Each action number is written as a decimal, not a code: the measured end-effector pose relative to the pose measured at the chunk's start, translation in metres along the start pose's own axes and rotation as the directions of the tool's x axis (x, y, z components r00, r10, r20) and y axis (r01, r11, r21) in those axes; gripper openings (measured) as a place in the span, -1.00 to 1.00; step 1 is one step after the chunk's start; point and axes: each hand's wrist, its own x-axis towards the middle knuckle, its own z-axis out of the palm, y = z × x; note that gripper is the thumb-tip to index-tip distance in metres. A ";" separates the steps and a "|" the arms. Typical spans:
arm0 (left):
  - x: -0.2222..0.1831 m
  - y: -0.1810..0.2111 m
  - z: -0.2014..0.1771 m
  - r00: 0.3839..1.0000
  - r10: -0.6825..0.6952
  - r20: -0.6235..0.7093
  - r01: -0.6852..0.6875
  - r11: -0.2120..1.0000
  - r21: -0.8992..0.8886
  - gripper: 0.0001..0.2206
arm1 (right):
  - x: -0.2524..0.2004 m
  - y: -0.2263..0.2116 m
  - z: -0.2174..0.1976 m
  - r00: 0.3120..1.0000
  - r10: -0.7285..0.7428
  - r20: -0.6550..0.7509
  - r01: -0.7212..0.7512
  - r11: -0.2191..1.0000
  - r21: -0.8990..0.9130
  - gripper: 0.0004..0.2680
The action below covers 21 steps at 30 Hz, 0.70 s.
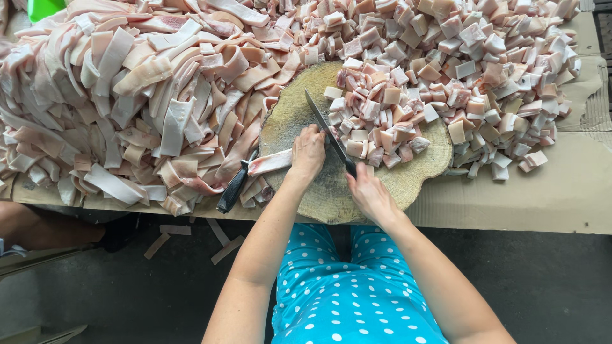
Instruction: The person cuts long strips of raw pork skin and fat into small cubes using a knife on a wooden cutting board, moving pieces from a large pile on the left to a smaller pile on the right.
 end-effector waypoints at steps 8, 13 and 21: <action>-0.021 0.001 0.006 0.987 -0.015 -0.159 -0.003 0.994 -0.111 -0.77 | 0.058 -0.014 0.023 0.998 0.010 -0.064 -0.015 0.997 -0.074 -0.72; -0.025 -0.006 0.015 0.962 -0.109 -0.251 0.075 0.987 -0.140 -0.80 | 0.010 -0.003 0.013 0.998 0.045 -0.031 -0.048 0.994 -0.096 -0.75; -0.007 -0.029 -0.003 0.998 -0.048 -0.040 0.023 0.875 -0.483 -0.60 | -0.044 0.006 -0.014 0.994 0.100 -0.047 -0.101 0.995 -0.017 -0.74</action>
